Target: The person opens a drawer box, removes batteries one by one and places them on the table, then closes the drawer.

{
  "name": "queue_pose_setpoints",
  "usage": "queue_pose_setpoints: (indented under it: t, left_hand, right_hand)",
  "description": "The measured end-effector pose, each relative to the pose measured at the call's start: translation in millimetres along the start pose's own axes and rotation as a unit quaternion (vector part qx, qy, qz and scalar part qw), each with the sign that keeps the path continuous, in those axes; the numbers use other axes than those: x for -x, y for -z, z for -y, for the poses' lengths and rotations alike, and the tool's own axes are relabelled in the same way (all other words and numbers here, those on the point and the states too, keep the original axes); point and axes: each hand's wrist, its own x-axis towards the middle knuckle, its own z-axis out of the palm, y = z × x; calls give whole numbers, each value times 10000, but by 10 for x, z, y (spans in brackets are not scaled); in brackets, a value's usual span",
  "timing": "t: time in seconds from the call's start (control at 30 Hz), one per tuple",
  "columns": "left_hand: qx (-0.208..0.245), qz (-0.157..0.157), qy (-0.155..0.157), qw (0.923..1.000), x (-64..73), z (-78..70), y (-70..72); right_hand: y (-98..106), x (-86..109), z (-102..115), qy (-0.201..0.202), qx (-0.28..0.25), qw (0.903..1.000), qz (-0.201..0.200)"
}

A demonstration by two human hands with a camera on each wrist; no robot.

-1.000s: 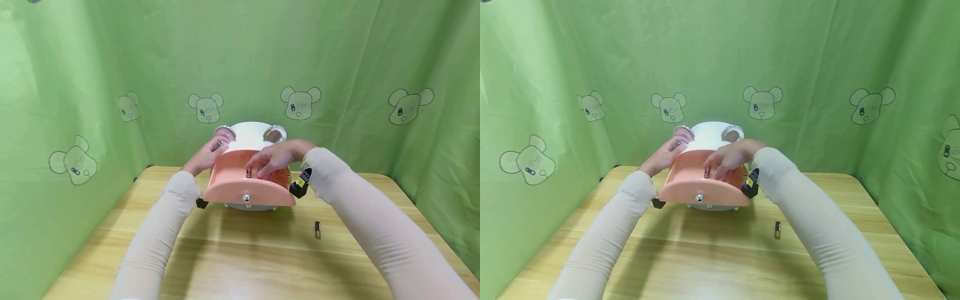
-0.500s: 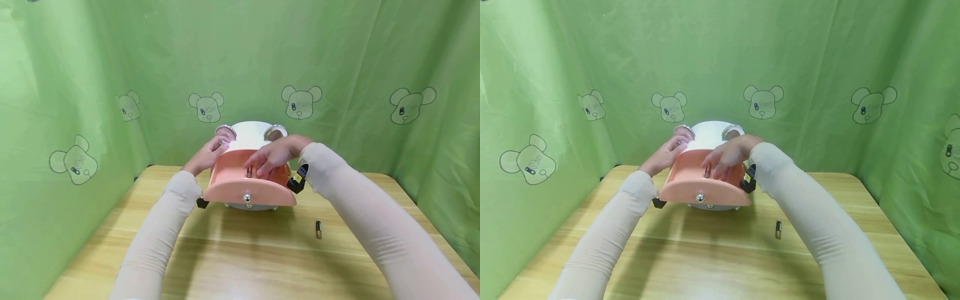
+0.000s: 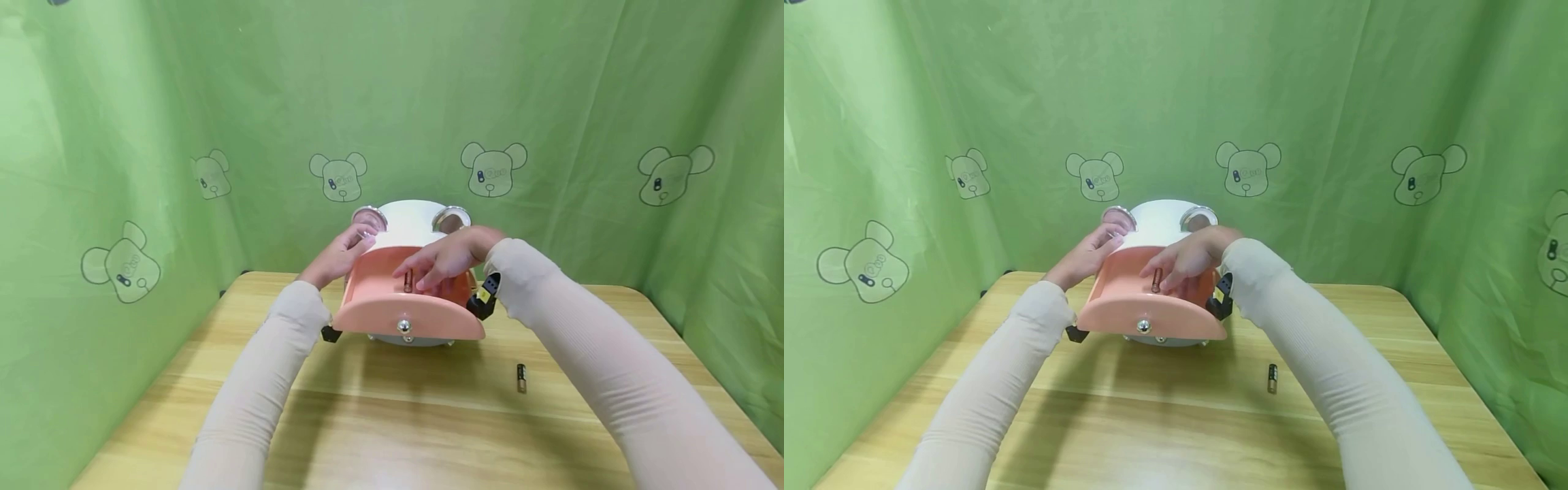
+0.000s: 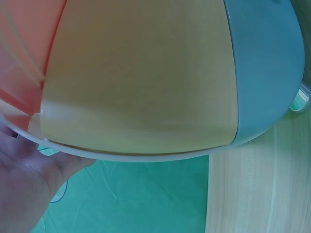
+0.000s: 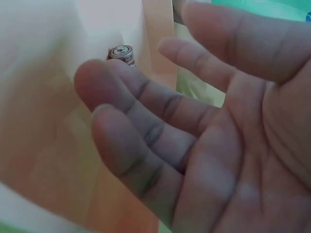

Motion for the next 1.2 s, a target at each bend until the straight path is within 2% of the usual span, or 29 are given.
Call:
queue_pose_setpoints:
  t: [0.4, 0.7, 1.03, 1.2]
  left_hand:
    - [16, 6, -27, 10000, -4, 1, -3]
    - [18, -5, -15, 10000, -10, 11, -17]
    - [31, -28, -58, 10000, -2, 18, -22]
    - [44, -30, -60, 10000, -13, 18, -14]
  right_hand:
    - [-15, -47, -12, -97, 623, 9980, 52]
    - [-22, -54, -3, -383, 317, 9983, 315]
    - [-23, -33, -14, -469, 208, 9974, 512]
    - [-28, -25, -8, -637, 93, 9969, 449]
